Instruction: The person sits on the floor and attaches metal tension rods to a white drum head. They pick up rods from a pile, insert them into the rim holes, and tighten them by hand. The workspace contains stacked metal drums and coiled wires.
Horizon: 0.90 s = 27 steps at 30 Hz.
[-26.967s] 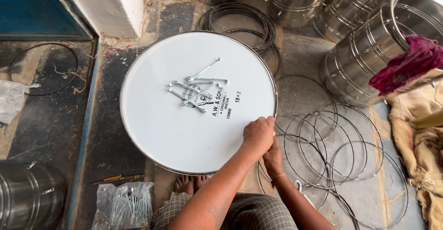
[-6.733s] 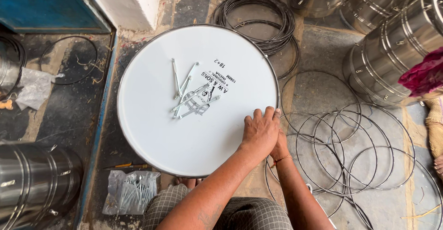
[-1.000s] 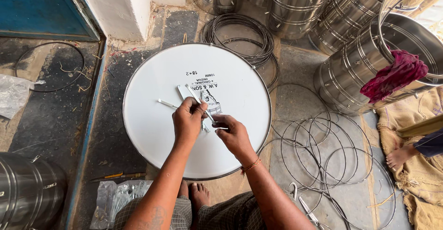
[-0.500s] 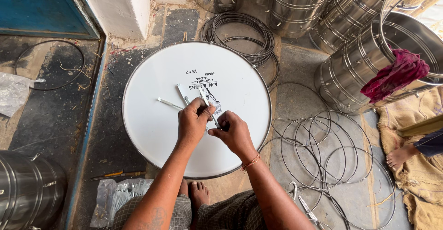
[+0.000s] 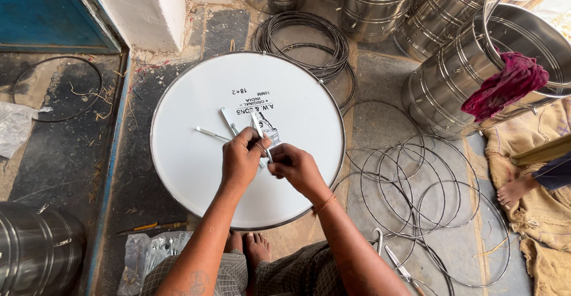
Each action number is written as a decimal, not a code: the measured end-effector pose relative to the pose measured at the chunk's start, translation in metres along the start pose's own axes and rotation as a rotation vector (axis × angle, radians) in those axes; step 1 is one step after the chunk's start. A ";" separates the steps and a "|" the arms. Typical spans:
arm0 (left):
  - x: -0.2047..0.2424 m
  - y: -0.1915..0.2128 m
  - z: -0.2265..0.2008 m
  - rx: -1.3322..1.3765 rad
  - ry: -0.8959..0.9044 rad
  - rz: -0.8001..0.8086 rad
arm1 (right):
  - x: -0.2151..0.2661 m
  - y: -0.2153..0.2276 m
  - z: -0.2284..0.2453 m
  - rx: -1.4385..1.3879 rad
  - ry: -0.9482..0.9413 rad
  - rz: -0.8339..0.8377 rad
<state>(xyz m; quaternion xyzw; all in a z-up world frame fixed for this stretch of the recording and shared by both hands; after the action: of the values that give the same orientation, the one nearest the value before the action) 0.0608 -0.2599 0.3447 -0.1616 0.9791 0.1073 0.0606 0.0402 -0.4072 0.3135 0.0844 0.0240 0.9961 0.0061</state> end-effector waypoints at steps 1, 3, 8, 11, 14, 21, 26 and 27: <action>0.001 -0.002 0.001 -0.014 0.005 0.018 | 0.000 0.002 0.004 0.230 0.100 -0.047; 0.003 -0.002 0.000 -0.014 -0.004 0.007 | 0.003 0.002 0.016 0.689 0.299 -0.144; 0.000 0.001 -0.001 0.018 -0.021 -0.018 | 0.003 0.003 0.002 0.119 -0.036 0.002; 0.002 -0.001 0.000 -0.011 0.000 0.020 | 0.003 0.004 0.006 0.364 0.084 -0.050; 0.004 -0.002 -0.001 0.010 0.018 0.015 | 0.003 0.007 0.010 0.547 0.152 -0.131; 0.003 -0.004 0.001 0.034 0.050 0.018 | 0.003 0.009 0.010 0.537 0.059 -0.088; -0.001 0.006 0.000 0.009 0.048 -0.032 | 0.002 0.009 0.003 0.286 0.021 -0.028; -0.001 0.007 0.001 0.006 0.055 -0.030 | 0.001 0.010 -0.001 0.153 -0.031 0.002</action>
<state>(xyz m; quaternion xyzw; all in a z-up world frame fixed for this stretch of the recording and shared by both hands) 0.0600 -0.2531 0.3450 -0.1790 0.9782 0.0988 0.0358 0.0392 -0.4169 0.3130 0.1001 0.0998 0.9900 -0.0013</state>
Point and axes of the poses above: each hand's wrist, its own x-axis away from the middle knuckle, its own y-axis out of the back of the hand, z = x × y, the point moved 8 cm from there along -x, towards the middle knuckle, and after that the axes turned 14 degrees about -z, right-handed, at the moved point
